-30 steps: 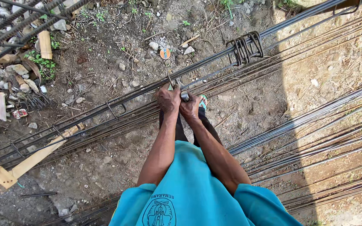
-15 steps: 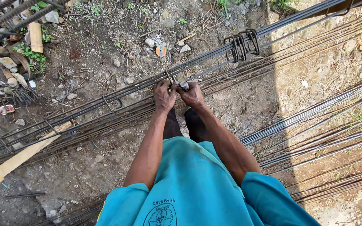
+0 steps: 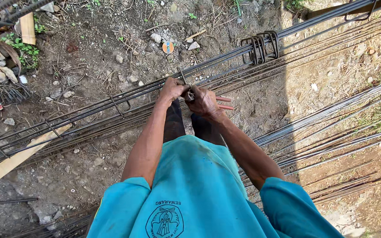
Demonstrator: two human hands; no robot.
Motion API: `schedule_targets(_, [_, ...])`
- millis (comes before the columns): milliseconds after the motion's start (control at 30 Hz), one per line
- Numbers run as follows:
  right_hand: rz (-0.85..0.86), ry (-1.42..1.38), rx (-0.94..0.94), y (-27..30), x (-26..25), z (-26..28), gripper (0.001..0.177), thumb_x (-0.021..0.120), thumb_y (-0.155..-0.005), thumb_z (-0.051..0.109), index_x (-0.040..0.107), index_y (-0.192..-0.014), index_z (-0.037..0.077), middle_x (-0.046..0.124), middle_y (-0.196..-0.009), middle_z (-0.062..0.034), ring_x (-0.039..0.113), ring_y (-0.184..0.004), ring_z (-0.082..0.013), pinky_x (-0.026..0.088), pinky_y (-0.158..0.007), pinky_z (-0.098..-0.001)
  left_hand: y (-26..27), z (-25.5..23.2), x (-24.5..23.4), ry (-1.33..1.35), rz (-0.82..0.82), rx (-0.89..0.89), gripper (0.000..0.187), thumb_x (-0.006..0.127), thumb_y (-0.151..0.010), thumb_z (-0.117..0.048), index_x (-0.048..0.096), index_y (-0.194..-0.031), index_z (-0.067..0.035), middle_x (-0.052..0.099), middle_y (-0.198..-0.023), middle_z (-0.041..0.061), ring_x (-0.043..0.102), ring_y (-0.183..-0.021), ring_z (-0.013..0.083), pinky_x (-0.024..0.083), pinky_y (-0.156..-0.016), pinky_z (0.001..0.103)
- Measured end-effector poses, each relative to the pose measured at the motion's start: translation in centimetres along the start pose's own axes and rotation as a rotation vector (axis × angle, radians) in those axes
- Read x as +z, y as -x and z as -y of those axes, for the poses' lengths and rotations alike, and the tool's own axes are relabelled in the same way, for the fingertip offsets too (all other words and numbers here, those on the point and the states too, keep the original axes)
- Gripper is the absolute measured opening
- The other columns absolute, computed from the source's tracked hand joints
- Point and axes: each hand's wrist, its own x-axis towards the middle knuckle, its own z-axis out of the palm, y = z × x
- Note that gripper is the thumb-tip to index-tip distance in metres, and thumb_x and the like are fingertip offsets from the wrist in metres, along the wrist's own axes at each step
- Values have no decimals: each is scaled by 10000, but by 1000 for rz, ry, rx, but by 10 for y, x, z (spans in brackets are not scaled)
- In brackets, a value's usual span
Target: The person ties rebar rods together using a wire twister tool. They wrap wire around the intersections of the rebar grid and twist it to secure the structure.
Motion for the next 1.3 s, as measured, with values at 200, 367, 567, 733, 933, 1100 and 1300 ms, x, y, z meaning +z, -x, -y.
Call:
schedule_targets(200, [-10, -161, 198, 13, 4, -4, 225, 689, -820, 181, 660, -1019, 80, 729, -845, -206, 725, -887, -425, 557, -752, -578, 37, -32, -17, 165, 63, -31, 295, 669, -963, -219, 695, -797, 24, 620, -712, 127, 671, -825, 271, 489, -782, 353])
schedule_targets(367, [-90, -688, 728, 47, 34, 30, 288, 679, -952, 300, 707, -1057, 33, 734, -914, -214, 684, -809, -301, 549, -762, -465, 23, -30, 2, -207, -74, -147, 194, 720, -929, -128, 733, -1079, -4, 717, -896, 163, 661, -653, 218, 531, -702, 396])
schedule_targets(567, [-207, -1158, 762, 25, 120, -3, 154, 722, -911, 200, 720, -979, 62, 685, -848, -113, 592, -815, -195, 473, -778, -369, 0, -7, 2, -282, -78, -100, 147, 724, -878, -241, 773, -833, -110, 717, -786, 141, 710, -794, 344, 520, -673, 461])
schedule_targets(733, [-136, -1065, 831, 23, 56, -22, 264, 694, -986, 271, 661, -1116, 44, 654, -877, -80, 586, -800, -185, 484, -824, -381, 19, -19, 8, -300, -84, -89, 130, 700, -882, -166, 793, -836, -89, 742, -819, 162, 725, -799, 328, 528, -716, 429])
schedule_targets(933, [-239, -758, 522, 34, 53, 33, 227, 669, -1016, 215, 690, -1137, 24, 733, -991, -231, 703, -953, -342, 499, -996, -494, 4, -4, 11, -259, -142, -70, 173, 694, -911, -124, 744, -748, -95, 711, -732, 141, 599, -550, 221, 480, -608, 364])
schedule_targets(1100, [31, -843, 516, 65, 39, -21, 217, 756, -941, 283, 718, -933, 69, 685, -790, -138, 654, -702, -240, 550, -679, -422, -6, 22, 9, -263, -166, 87, 253, 697, -837, -179, 701, -585, -201, 631, -547, 59, 596, -512, 256, 374, -533, 381])
schedule_targets(1300, [268, -1386, 831, 64, -23, -51, 251, 684, -941, 153, 538, -1086, 9, 611, -774, -103, 633, -569, -215, 586, -480, -370, 43, -15, 9, -281, -170, 324, 194, 647, -957, -209, 758, -812, -142, 733, -779, 98, 658, -586, 169, 474, -613, 283])
